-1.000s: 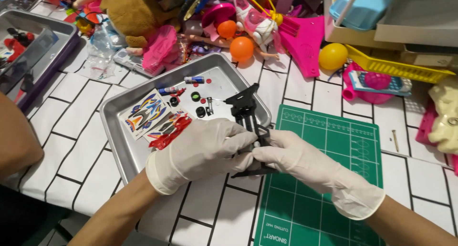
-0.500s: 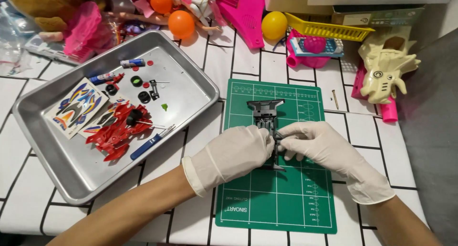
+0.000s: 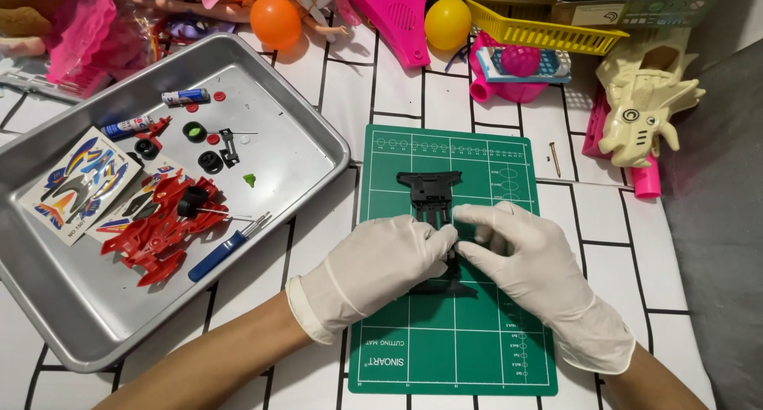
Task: Assembling a toy car kit by fitting gears, a motor, and other components into the chassis using hands and a small tool.
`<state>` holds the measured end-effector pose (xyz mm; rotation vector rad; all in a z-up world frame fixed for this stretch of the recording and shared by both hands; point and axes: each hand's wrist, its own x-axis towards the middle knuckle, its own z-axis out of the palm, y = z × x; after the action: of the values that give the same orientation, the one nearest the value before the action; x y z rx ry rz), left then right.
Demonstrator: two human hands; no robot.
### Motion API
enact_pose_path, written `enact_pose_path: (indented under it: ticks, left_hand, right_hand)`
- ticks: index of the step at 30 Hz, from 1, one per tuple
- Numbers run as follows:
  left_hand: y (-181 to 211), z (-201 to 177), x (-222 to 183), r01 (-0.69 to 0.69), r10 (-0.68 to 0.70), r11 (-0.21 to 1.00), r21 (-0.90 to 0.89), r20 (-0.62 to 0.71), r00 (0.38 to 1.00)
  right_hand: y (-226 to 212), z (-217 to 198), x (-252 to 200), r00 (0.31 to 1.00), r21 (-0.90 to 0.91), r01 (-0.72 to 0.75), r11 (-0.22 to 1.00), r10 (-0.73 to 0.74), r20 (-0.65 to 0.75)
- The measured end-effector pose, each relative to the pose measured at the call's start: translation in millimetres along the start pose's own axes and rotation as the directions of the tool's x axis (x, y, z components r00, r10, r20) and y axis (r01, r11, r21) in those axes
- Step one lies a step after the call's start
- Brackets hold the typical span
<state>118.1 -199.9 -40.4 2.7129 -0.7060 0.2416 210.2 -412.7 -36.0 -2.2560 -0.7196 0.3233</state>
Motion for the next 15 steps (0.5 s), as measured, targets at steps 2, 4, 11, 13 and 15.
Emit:
enact_pose_path:
  ticks: [2, 4, 11, 13, 15]
  left_hand:
    - [4.8, -16.6, -0.2, 0.031, -0.029, 0.998, -0.061, 0.022, 0.999]
    - [6.8, -23.1, 0.0, 0.061, -0.056, 0.991, -0.119, 0.047, 0.997]
    - [1.2, -15.0, 1.8, 0.163, -0.145, 0.950, -0.267, 0.084, 0.986]
    - [-3.3, -16.0, 0.7, 0.216, -0.191, 0.893, -0.395, 0.103, 0.976]
    - [-8.9, -19.6, -4.9, 0.212, -0.197, 0.958, -0.192, 0.095, 0.976]
  right_hand:
    - [-11.9, 0.0, 0.0, 0.999, 0.031, 0.048, 0.998, -0.049, 0.018]
    - [-16.3, 1.6, 0.8, 0.995, 0.066, 0.096, 0.993, -0.099, 0.033]
    - [-3.7, 7.8, 2.4, 0.984, 0.081, 0.140, 0.987, -0.148, 0.101]
    - [-4.1, 7.6, 1.9, 0.976, 0.029, 0.197, 0.980, -0.199, 0.091]
    - [-9.9, 7.6, 1.1, 0.978, 0.065, 0.194, 0.979, -0.198, 0.072]
